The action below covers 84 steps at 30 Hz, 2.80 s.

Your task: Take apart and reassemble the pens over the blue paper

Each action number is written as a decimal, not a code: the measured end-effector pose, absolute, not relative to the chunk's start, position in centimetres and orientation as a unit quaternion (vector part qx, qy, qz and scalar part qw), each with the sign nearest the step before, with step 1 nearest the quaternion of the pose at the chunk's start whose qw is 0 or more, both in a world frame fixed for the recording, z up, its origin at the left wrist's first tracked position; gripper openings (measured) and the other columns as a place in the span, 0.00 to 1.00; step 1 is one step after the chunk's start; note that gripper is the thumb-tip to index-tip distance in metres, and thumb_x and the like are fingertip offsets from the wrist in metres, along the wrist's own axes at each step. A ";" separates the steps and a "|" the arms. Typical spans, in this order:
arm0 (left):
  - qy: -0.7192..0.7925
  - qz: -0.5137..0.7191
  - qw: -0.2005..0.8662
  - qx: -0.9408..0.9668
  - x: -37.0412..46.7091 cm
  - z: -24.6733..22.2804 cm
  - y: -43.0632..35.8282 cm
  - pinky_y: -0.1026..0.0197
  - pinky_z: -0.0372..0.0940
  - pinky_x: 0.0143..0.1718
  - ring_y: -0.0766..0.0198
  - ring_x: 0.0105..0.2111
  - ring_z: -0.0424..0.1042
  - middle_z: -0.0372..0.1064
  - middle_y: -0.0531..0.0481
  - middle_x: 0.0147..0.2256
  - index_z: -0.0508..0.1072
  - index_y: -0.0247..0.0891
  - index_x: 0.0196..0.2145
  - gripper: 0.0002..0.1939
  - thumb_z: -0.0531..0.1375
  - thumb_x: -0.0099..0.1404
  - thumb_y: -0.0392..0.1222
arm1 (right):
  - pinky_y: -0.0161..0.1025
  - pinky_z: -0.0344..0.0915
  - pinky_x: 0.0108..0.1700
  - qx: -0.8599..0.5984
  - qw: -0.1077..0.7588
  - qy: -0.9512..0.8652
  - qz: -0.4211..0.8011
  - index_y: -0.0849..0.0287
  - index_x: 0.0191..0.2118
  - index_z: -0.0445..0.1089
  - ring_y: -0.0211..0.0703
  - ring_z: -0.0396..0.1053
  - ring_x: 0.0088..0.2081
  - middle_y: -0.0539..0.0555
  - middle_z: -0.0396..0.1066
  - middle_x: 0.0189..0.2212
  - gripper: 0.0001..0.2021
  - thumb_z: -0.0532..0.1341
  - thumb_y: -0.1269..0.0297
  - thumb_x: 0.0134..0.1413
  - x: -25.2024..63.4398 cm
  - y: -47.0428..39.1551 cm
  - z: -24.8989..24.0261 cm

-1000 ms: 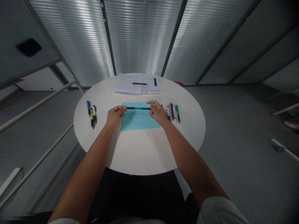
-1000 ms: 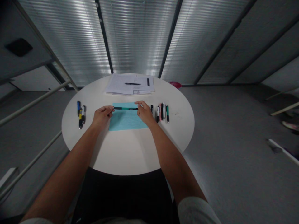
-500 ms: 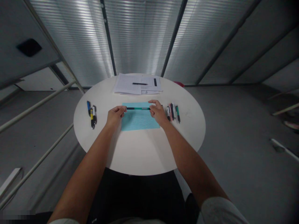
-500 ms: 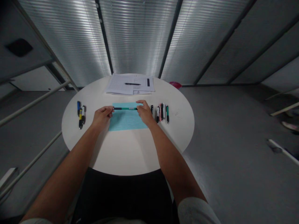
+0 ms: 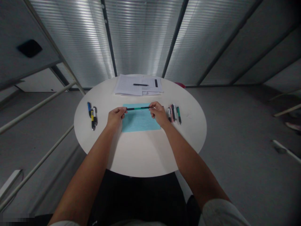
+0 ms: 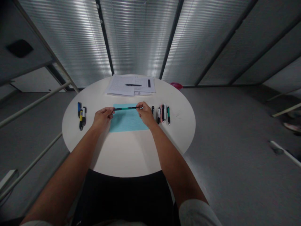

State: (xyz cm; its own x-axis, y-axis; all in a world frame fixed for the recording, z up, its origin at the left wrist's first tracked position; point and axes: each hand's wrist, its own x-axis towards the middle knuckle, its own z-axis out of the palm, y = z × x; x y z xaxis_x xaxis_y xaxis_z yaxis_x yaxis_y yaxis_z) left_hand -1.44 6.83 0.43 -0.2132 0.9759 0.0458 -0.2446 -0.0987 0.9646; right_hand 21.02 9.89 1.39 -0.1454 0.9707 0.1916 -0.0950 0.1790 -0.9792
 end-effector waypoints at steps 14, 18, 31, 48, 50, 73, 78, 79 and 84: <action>0.457 0.627 0.456 0.437 -1.8 -0.9 7.4 0.65 0.53 0.24 0.71 0.22 0.59 0.69 0.50 0.24 0.78 0.34 0.28 0.10 0.67 0.54 0.46 | 0.30 0.47 0.17 -0.440 0.480 -0.584 0.484 0.53 0.39 0.61 0.31 0.51 0.14 0.38 0.53 0.12 0.20 0.59 0.42 0.53 20.5 10.2 0.6; 0.455 0.638 0.466 0.410 -1.5 -0.2 7.1 0.65 0.53 0.25 0.72 0.22 0.59 0.69 0.49 0.24 0.76 0.33 0.25 0.11 0.68 0.52 0.45 | 0.30 0.56 0.25 -0.395 0.519 -0.629 0.423 0.54 0.41 0.60 0.32 0.58 0.22 0.43 0.61 0.21 0.15 0.60 0.50 0.54 20.5 10.2 0.4; 0.430 0.630 0.502 0.409 -1.6 -0.3 6.9 0.64 0.55 0.26 0.71 0.23 0.60 0.69 0.49 0.25 0.77 0.34 0.27 0.11 0.68 0.52 0.45 | 0.31 0.60 0.25 -0.387 0.472 -0.630 0.480 0.54 0.46 0.65 0.35 0.64 0.27 0.48 0.65 0.29 0.23 0.65 0.50 0.45 21.3 9.9 1.1; 0.431 0.624 0.494 0.426 -1.7 -0.2 6.9 0.64 0.54 0.25 0.71 0.23 0.60 0.70 0.49 0.26 0.77 0.34 0.27 0.11 0.68 0.52 0.46 | 0.29 0.54 0.16 -0.408 0.423 -0.587 0.557 0.56 0.47 0.62 0.33 0.59 0.19 0.47 0.65 0.24 0.20 0.60 0.50 0.51 20.9 9.2 1.6; 0.430 0.626 0.494 0.424 -1.7 -0.1 6.9 0.65 0.54 0.25 0.71 0.22 0.60 0.70 0.49 0.25 0.77 0.34 0.28 0.11 0.68 0.52 0.46 | 0.29 0.57 0.18 -0.380 0.447 -0.584 0.561 0.52 0.50 0.60 0.33 0.63 0.22 0.46 0.67 0.29 0.27 0.66 0.54 0.44 20.9 9.2 1.6; 0.535 0.609 0.371 0.453 -3.0 -0.5 7.4 0.63 0.56 0.29 0.68 0.24 0.61 0.67 0.52 0.24 0.73 0.38 0.27 0.04 0.62 0.54 0.40 | 0.34 0.58 0.31 -0.445 0.370 -0.701 0.417 0.60 0.35 0.76 0.34 0.61 0.26 0.48 0.68 0.25 0.13 0.67 0.60 0.42 23.4 10.5 1.5; 0.592 0.485 0.248 0.593 -3.1 -0.6 6.8 0.59 0.58 0.37 0.61 0.30 0.65 0.70 0.50 0.30 0.75 0.41 0.33 0.07 0.62 0.53 0.37 | 0.39 0.63 0.39 -0.436 0.363 -0.720 0.400 0.57 0.35 0.78 0.40 0.67 0.33 0.51 0.73 0.29 0.11 0.67 0.61 0.42 24.0 10.7 1.7; 0.605 0.445 0.220 0.622 -3.0 -0.6 6.7 0.57 0.58 0.40 0.59 0.33 0.66 0.71 0.49 0.31 0.76 0.42 0.34 0.08 0.62 0.53 0.36 | 0.40 0.63 0.39 -0.436 0.362 -0.720 0.401 0.57 0.34 0.78 0.41 0.67 0.33 0.51 0.74 0.29 0.11 0.67 0.61 0.42 24.0 10.6 1.8; 0.640 0.340 0.139 0.675 -2.7 -1.0 6.6 0.46 0.54 0.50 0.44 0.46 0.64 0.71 0.41 0.39 0.78 0.43 0.35 0.10 0.64 0.52 0.37 | 0.40 0.64 0.38 -0.440 0.345 -0.724 0.404 0.57 0.33 0.78 0.40 0.67 0.31 0.51 0.74 0.27 0.10 0.68 0.62 0.40 24.6 10.5 2.2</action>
State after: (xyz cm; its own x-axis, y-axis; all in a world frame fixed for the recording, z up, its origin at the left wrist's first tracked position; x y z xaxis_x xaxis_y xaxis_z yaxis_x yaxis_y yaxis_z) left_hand -2.75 6.58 -1.02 -0.0508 0.9582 0.2815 0.7691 -0.1423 0.6230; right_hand 24.58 10.50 2.15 -0.3741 0.9161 0.1441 0.3576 0.2859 -0.8891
